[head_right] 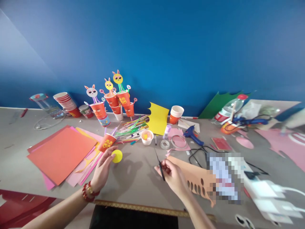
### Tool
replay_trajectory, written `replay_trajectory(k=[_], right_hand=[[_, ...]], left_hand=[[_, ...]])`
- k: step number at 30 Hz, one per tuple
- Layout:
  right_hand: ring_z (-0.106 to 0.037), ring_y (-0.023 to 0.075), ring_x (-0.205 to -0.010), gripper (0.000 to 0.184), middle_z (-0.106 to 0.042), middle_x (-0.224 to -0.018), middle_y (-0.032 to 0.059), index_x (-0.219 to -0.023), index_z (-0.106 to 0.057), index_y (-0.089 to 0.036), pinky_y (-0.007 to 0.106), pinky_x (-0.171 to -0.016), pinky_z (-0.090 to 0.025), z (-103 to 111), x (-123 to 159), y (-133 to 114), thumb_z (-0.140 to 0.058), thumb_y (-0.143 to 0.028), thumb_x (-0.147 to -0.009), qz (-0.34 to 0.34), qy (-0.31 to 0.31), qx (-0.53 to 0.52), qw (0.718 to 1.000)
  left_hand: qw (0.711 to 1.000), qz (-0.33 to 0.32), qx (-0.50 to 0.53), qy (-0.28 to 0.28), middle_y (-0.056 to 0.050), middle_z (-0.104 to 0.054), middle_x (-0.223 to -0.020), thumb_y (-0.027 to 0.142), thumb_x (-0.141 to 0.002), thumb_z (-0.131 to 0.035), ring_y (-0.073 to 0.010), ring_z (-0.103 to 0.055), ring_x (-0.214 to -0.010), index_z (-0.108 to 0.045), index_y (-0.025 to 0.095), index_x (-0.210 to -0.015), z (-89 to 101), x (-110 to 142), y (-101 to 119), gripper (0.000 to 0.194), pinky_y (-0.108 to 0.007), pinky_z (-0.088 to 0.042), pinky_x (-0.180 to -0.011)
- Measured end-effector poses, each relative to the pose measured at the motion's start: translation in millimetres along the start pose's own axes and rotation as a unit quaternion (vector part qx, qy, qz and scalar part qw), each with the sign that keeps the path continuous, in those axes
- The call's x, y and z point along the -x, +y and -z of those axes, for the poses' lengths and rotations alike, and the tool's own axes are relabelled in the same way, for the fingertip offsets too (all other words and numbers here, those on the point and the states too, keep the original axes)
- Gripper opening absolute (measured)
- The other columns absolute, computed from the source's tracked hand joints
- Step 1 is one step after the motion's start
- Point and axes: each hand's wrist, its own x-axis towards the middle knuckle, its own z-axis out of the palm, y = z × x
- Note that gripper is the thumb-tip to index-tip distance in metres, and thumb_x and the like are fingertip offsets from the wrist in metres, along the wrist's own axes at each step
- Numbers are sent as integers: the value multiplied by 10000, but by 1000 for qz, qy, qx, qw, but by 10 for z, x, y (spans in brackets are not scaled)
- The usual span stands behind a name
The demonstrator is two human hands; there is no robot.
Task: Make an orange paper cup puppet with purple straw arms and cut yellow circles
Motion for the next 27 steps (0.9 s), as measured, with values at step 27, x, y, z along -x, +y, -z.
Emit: replay_trajectory(k=[27], right_hand=[[-668, 198, -701, 290, -716, -782, 25, -791, -586, -211, 265, -520, -188, -221, -401, -316, -734, -459, -797, 33, -74, 420, 904]], left_hand=[[745, -264, -567, -232, -123, -589, -1180, 287, -908, -548, -267, -590, -1064, -581, 184, -1218, -199, 6, -60, 329, -421, -515, -947]])
